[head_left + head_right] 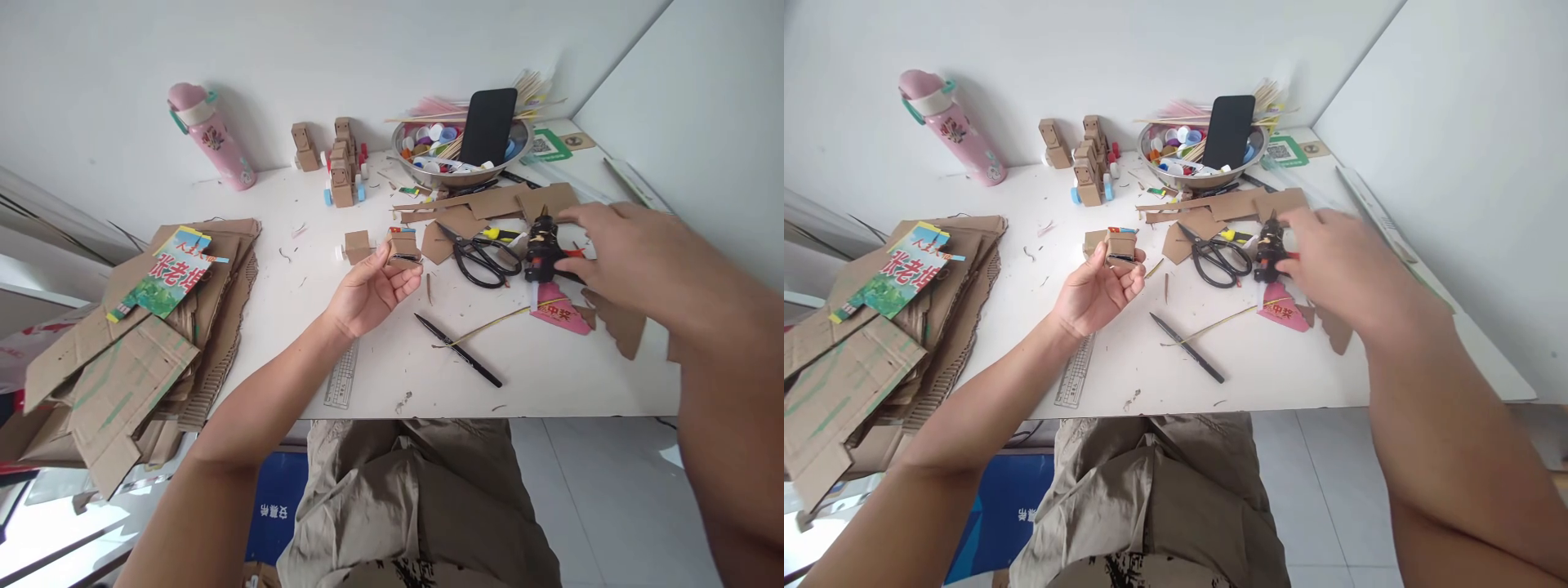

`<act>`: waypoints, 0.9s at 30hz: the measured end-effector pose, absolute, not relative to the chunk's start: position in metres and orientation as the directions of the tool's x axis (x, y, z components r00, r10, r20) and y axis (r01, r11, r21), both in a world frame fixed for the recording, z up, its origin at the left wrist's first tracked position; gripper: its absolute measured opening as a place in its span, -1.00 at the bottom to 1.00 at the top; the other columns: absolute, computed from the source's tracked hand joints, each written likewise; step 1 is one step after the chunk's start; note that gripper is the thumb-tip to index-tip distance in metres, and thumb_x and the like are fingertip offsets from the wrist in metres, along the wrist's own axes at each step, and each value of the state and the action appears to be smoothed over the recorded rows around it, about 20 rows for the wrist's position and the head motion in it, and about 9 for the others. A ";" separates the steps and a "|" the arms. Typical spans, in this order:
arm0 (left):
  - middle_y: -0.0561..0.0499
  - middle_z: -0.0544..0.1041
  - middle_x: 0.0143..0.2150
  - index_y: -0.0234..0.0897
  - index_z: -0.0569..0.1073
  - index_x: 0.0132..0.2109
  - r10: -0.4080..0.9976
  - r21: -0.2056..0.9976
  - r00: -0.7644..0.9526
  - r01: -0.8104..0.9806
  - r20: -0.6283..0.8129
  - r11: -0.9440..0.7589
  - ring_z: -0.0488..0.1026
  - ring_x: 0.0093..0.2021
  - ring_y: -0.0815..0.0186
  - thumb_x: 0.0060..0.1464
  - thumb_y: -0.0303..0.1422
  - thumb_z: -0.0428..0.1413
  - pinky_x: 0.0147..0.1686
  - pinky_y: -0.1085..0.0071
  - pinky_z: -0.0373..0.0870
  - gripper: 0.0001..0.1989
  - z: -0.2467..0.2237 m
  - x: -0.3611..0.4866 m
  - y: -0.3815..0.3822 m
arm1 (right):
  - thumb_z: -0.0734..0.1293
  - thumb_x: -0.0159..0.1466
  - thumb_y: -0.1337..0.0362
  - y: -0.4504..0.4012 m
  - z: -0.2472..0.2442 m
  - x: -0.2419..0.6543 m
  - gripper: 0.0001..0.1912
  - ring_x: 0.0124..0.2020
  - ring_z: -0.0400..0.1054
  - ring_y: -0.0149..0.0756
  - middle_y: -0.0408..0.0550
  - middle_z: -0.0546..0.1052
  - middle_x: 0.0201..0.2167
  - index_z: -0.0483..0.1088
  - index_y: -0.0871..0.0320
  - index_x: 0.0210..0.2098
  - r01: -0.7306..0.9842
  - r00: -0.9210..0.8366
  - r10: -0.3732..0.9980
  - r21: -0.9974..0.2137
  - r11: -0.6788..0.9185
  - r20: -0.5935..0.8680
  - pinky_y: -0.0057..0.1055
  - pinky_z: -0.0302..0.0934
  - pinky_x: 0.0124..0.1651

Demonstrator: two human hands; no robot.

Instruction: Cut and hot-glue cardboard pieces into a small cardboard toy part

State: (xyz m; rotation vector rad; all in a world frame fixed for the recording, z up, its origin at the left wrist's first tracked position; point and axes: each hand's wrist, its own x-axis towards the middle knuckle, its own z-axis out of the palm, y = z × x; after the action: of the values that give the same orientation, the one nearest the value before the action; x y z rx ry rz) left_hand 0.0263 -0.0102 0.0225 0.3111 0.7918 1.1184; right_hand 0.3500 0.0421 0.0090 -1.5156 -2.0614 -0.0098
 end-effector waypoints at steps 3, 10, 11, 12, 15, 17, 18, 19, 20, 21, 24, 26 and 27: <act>0.05 0.69 -0.35 -0.22 0.58 -0.04 0.884 0.586 0.232 -0.677 -0.405 0.446 0.71 -0.39 0.35 0.41 -0.18 0.26 -0.14 0.42 0.67 -0.80 0.023 0.029 -0.013 | 0.65 0.31 0.02 0.030 0.034 0.305 -0.48 0.07 0.65 0.10 0.17 0.75 0.09 0.64 0.00 0.19 0.791 -0.335 0.825 -0.341 0.509 0.455 -0.07 0.49 -0.05; 0.03 0.71 -0.35 -0.19 0.61 0.08 0.891 0.590 0.298 -0.670 -0.342 0.451 0.73 -0.37 0.29 0.41 -0.10 0.24 -0.16 0.40 0.70 -0.71 0.022 0.028 -0.017 | 0.66 0.25 0.14 0.015 0.068 0.221 -0.34 0.24 0.62 0.16 -0.02 0.69 0.25 0.53 -0.07 0.31 0.467 -0.591 0.703 -0.542 0.698 0.396 0.10 0.57 0.28; 0.03 0.71 -0.35 -0.18 0.61 0.08 0.893 0.591 0.300 -0.672 -0.334 0.447 0.72 -0.38 0.29 0.42 -0.10 0.24 -0.18 0.40 0.69 -0.71 0.023 0.028 -0.017 | 0.65 0.25 0.18 0.015 0.067 0.218 -0.36 0.24 0.63 0.15 -0.04 0.70 0.21 0.54 -0.11 0.29 0.465 -0.590 0.703 -0.544 0.698 0.397 0.08 0.59 0.26; 0.03 0.71 -0.36 -0.19 0.61 0.07 0.895 0.591 0.301 -0.673 -0.330 0.444 0.72 -0.39 0.30 0.42 -0.10 0.23 -0.20 0.42 0.68 -0.72 0.023 0.028 -0.017 | 0.64 0.25 0.21 0.015 0.066 0.216 -0.38 0.24 0.63 0.14 -0.06 0.71 0.18 0.54 -0.15 0.27 0.467 -0.588 0.705 -0.546 0.696 0.396 0.06 0.60 0.24; 0.04 0.71 -0.37 -0.20 0.62 -0.01 0.890 0.585 0.304 -0.672 -0.341 0.454 0.71 -0.40 0.33 0.43 -0.10 0.24 -0.25 0.46 0.66 -0.73 0.024 0.027 -0.016 | 0.60 0.29 0.23 0.013 0.063 0.216 -0.47 0.20 0.65 0.12 -0.06 0.70 0.13 0.56 -0.17 0.22 0.485 -0.566 0.721 -0.545 0.684 0.400 0.04 0.62 0.21; 0.03 0.71 -0.37 -0.20 0.62 -0.02 0.882 0.580 0.309 -0.667 -0.357 0.468 0.72 -0.39 0.32 0.42 -0.07 0.25 -0.24 0.46 0.66 -0.71 0.023 0.026 -0.016 | 0.57 0.31 0.21 0.012 0.062 0.216 -0.52 0.21 0.64 0.12 -0.06 0.70 0.12 0.56 -0.17 0.20 0.502 -0.542 0.737 -0.549 0.669 0.403 0.02 0.63 0.18; 0.02 0.72 -0.36 -0.20 0.63 0.00 0.878 0.580 0.311 -0.662 -0.363 0.474 0.72 -0.38 0.31 0.41 -0.06 0.25 -0.22 0.44 0.67 -0.70 0.022 0.025 -0.016 | 0.56 0.31 0.19 0.012 0.061 0.216 -0.54 0.22 0.64 0.11 -0.06 0.70 0.12 0.56 -0.17 0.19 0.505 -0.534 0.743 -0.553 0.663 0.404 0.00 0.63 0.15; 0.01 0.72 -0.35 -0.20 0.64 0.01 0.876 0.581 0.313 -0.658 -0.367 0.479 0.72 -0.36 0.30 0.40 -0.05 0.25 -0.20 0.42 0.68 -0.68 0.021 0.025 -0.015 | 0.56 0.31 0.18 0.011 0.061 0.216 -0.56 0.21 0.64 0.10 -0.06 0.70 0.12 0.56 -0.17 0.17 0.502 -0.530 0.744 -0.557 0.662 0.408 -0.03 0.63 0.13; 0.01 0.72 -0.34 -0.19 0.65 0.03 0.874 0.584 0.315 -0.653 -0.370 0.483 0.73 -0.35 0.29 0.40 -0.05 0.26 -0.17 0.41 0.69 -0.68 0.020 0.024 -0.015 | 0.56 0.31 0.18 0.011 0.061 0.216 -0.57 0.21 0.65 0.08 -0.06 0.71 0.13 0.56 -0.16 0.15 0.491 -0.532 0.739 -0.561 0.667 0.413 -0.05 0.63 0.13; 0.01 0.72 -0.33 -0.19 0.65 0.04 0.873 0.587 0.317 -0.648 -0.371 0.485 0.73 -0.34 0.28 0.39 -0.05 0.27 -0.15 0.39 0.69 -0.68 0.018 0.024 -0.015 | 0.57 0.30 0.18 0.011 0.062 0.216 -0.57 0.19 0.65 0.06 -0.07 0.71 0.13 0.56 -0.15 0.14 0.478 -0.536 0.733 -0.566 0.672 0.418 -0.07 0.62 0.14; 0.01 0.72 -0.31 -0.18 0.66 0.03 0.870 0.594 0.327 -0.637 -0.369 0.491 0.74 -0.30 0.26 0.37 -0.09 0.30 -0.09 0.37 0.68 -0.71 0.014 0.023 -0.015 | 0.58 0.28 0.18 0.012 0.062 0.217 -0.60 0.13 0.68 0.01 -0.07 0.72 0.12 0.56 -0.12 0.10 0.444 -0.547 0.722 -0.584 0.679 0.423 -0.09 0.62 0.14; 0.00 0.73 -0.29 -0.20 0.66 0.01 0.869 0.600 0.334 -0.629 -0.365 0.494 0.75 -0.28 0.25 0.36 -0.12 0.32 -0.06 0.35 0.68 -0.74 0.013 0.023 -0.015 | 0.58 0.31 0.15 0.011 0.061 0.218 -0.63 0.12 0.68 0.01 -0.07 0.72 0.10 0.57 -0.13 0.09 0.456 -0.535 0.739 -0.597 0.660 0.410 -0.11 0.64 0.09; -0.01 0.74 -0.28 -0.21 0.66 0.00 0.868 0.604 0.337 -0.624 -0.363 0.495 0.75 -0.26 0.24 0.35 -0.14 0.33 -0.04 0.33 0.68 -0.75 0.012 0.024 -0.015 | 0.58 0.32 0.13 0.010 0.060 0.219 -0.63 0.12 0.68 0.01 -0.07 0.72 0.08 0.57 -0.13 0.10 0.464 -0.527 0.749 -0.601 0.650 0.402 -0.11 0.65 0.06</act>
State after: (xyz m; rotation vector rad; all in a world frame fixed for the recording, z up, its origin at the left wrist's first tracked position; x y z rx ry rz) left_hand 0.0236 -0.0146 0.0123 0.3917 0.7192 1.0050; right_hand 0.2193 0.0105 0.0600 -0.9373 -2.2155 0.5651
